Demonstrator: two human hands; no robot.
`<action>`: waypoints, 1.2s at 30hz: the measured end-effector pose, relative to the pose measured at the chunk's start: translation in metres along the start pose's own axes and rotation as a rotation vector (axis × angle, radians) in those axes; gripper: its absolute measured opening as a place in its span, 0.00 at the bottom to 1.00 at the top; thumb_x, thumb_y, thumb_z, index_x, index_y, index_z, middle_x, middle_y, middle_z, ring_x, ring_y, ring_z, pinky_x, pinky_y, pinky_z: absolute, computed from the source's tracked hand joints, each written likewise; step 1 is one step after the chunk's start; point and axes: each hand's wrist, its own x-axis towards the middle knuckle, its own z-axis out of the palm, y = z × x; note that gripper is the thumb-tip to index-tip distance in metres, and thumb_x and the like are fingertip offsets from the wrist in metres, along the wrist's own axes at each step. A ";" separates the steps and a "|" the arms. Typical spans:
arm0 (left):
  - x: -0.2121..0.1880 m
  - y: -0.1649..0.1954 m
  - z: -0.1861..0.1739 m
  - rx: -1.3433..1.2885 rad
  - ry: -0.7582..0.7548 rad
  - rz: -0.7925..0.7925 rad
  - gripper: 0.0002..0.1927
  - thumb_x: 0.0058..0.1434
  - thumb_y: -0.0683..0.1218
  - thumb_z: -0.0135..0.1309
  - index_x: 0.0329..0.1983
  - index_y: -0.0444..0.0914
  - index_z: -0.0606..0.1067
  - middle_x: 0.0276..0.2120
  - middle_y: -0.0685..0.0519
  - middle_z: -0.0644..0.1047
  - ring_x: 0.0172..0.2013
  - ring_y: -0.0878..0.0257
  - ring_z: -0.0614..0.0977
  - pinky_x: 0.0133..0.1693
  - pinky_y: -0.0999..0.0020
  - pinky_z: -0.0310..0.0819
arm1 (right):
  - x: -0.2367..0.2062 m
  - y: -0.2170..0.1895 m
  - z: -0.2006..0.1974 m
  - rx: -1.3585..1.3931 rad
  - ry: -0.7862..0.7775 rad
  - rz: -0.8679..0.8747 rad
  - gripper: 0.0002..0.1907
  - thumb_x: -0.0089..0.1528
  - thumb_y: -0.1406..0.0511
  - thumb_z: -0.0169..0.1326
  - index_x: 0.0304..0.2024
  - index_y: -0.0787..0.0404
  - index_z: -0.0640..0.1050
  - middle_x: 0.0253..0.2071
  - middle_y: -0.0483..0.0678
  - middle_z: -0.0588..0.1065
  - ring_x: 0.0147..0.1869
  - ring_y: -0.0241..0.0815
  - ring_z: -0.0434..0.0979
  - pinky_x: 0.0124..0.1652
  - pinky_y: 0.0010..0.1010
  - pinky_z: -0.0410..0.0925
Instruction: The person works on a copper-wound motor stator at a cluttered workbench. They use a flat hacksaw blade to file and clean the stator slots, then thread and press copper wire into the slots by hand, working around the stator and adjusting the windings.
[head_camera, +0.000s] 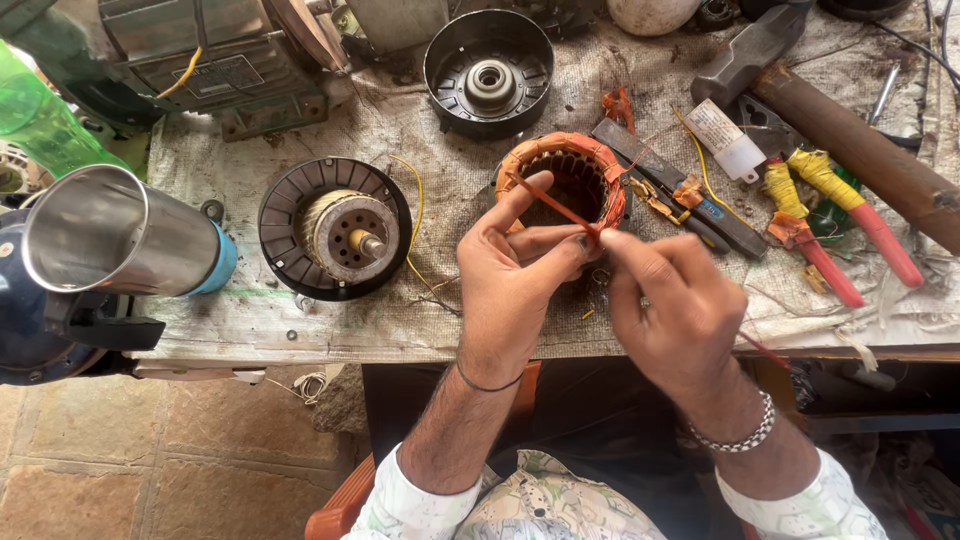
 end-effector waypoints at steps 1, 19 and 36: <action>0.000 -0.001 0.000 -0.005 -0.002 -0.005 0.36 0.59 0.34 0.58 0.71 0.23 0.61 0.39 0.41 0.84 0.39 0.60 0.87 0.39 0.72 0.84 | 0.000 0.000 0.000 -0.009 0.002 0.010 0.18 0.64 0.77 0.63 0.55 0.60 0.81 0.36 0.47 0.72 0.31 0.41 0.74 0.27 0.32 0.66; -0.001 -0.006 0.001 -0.157 -0.081 0.053 0.40 0.59 0.31 0.56 0.74 0.26 0.54 0.43 0.39 0.82 0.45 0.59 0.86 0.51 0.68 0.84 | 0.012 -0.009 -0.012 -0.028 -0.021 0.074 0.13 0.69 0.75 0.62 0.54 0.60 0.79 0.40 0.50 0.76 0.38 0.45 0.79 0.35 0.33 0.70; 0.001 -0.007 -0.001 -0.109 -0.033 0.024 0.35 0.58 0.31 0.58 0.68 0.25 0.58 0.40 0.40 0.82 0.43 0.58 0.86 0.49 0.66 0.85 | 0.013 -0.006 -0.014 -0.019 0.013 0.095 0.15 0.69 0.77 0.62 0.57 0.61 0.80 0.39 0.51 0.77 0.37 0.43 0.80 0.34 0.32 0.70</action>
